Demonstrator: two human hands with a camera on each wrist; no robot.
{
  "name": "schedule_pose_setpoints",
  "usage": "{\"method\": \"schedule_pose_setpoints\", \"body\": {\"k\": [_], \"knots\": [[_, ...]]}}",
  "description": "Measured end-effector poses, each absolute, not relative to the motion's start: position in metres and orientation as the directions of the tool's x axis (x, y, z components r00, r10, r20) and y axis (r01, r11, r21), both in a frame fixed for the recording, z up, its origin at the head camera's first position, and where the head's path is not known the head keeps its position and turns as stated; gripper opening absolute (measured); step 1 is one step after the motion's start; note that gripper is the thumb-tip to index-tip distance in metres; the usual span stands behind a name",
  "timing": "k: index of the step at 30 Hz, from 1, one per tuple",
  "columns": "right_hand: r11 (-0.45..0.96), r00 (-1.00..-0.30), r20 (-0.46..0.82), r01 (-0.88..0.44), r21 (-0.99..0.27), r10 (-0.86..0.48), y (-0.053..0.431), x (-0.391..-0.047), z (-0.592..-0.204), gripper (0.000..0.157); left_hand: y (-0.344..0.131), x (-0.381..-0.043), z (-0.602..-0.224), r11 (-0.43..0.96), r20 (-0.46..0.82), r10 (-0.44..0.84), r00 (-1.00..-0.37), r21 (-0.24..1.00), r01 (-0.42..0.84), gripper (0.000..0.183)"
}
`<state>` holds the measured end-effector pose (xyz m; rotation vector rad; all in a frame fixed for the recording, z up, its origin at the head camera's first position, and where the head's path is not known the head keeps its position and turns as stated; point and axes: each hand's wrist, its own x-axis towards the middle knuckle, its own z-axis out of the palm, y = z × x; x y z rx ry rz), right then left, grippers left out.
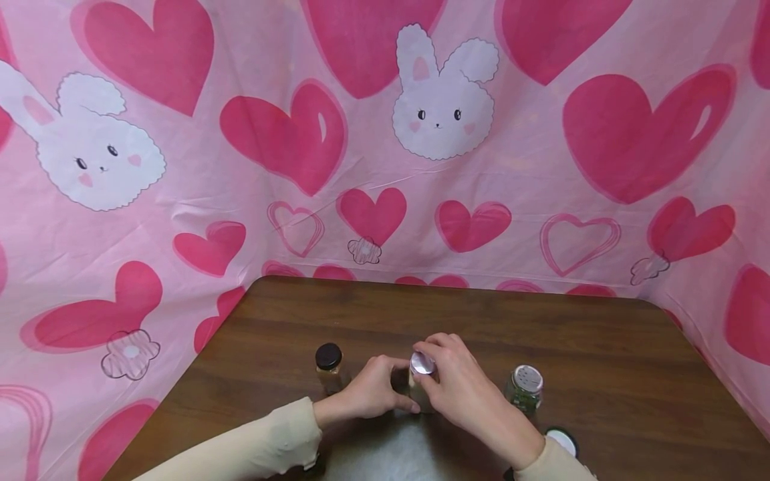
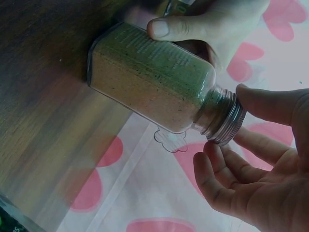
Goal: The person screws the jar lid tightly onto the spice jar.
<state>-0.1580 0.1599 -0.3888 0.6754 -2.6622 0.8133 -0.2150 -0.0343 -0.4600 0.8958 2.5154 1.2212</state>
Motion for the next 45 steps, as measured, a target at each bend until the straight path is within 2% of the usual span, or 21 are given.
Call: {"method": "schedule_pose_setpoints", "body": {"k": [22,45], "knots": [[0.722,-0.847,0.404,-0.514,-0.463,-0.344,0.1608,-0.1564,-0.3903,0.036,-0.0337,-0.2148,-0.4595,0.489,0.079,0.599,-0.797,0.751,0.443,0.06],[0.677,-0.831,0.382,-0.553,-0.485,-0.405,0.1645,-0.156,-0.3897,0.044,-0.0347,-0.2139,-0.4583,0.472,0.089,0.609,-0.788,0.757,0.451,0.055]]}}
